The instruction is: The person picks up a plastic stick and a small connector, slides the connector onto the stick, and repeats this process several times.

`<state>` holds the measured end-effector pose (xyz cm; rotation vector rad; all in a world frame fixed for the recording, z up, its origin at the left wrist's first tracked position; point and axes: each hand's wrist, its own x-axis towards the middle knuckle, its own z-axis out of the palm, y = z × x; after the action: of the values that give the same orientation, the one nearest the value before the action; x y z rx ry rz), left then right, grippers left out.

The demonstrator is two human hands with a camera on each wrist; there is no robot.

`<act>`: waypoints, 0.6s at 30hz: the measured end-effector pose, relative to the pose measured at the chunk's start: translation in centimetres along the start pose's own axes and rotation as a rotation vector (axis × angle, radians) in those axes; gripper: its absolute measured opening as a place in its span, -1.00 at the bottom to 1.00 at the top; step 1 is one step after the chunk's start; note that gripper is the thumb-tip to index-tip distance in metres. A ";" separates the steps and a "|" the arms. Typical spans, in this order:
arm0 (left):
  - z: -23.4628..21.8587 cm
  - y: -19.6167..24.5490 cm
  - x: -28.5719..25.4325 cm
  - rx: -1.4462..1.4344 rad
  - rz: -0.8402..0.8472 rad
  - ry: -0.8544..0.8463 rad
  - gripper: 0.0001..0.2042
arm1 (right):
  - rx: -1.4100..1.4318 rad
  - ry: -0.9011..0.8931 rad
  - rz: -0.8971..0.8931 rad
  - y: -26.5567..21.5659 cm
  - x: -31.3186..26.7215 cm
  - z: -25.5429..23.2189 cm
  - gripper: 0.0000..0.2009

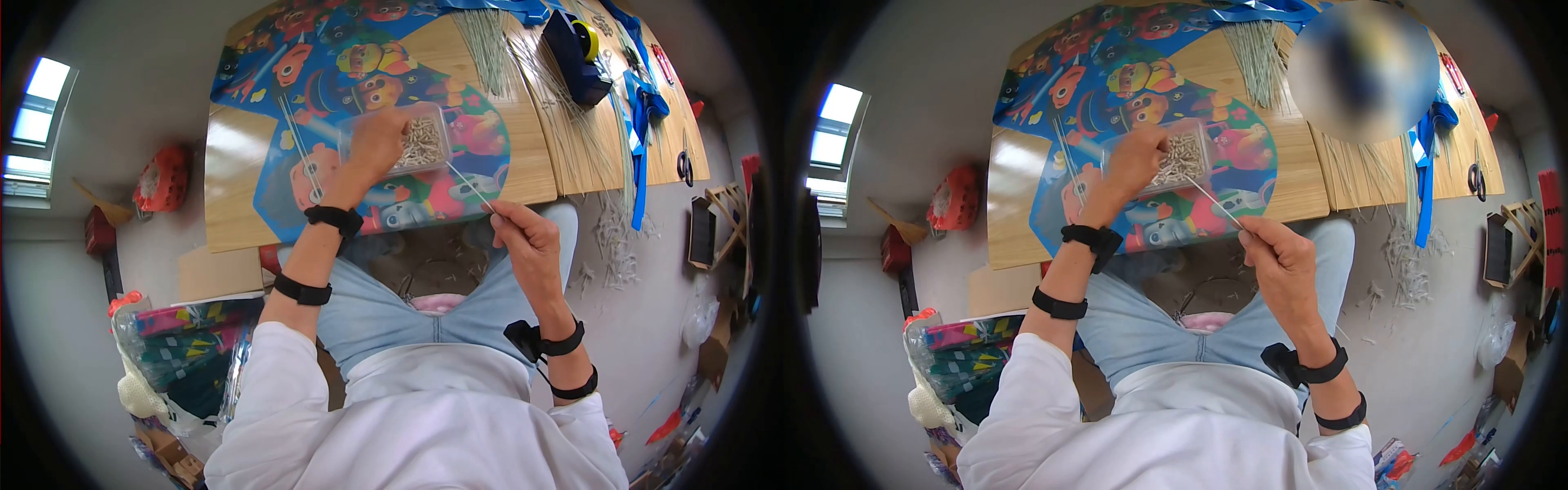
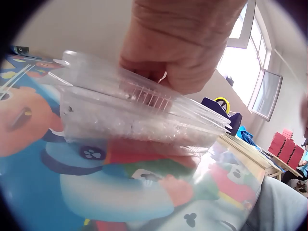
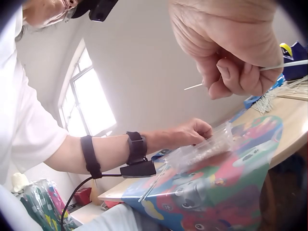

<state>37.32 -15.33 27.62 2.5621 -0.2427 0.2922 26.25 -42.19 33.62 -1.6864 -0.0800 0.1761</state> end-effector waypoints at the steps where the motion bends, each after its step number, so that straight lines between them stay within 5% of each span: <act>1: -0.3 0.2 0.0 0.015 -0.004 -0.001 -0.93 | -0.005 0.000 -0.004 0.0 -0.1 -0.1 -0.84; 12: -1.4 -0.9 -0.4 -0.051 -0.113 0.036 -0.89 | 0.007 -0.004 0.001 0.0 -0.2 0.2 -0.84; 18: -0.3 -0.6 -0.3 0.094 -0.033 -0.015 -0.89 | 0.020 -0.013 0.028 0.0 -0.2 0.6 -0.84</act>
<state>37.10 -14.64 27.54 2.6587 -0.1966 0.2784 25.94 -41.68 33.60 -1.6667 -0.0643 0.2078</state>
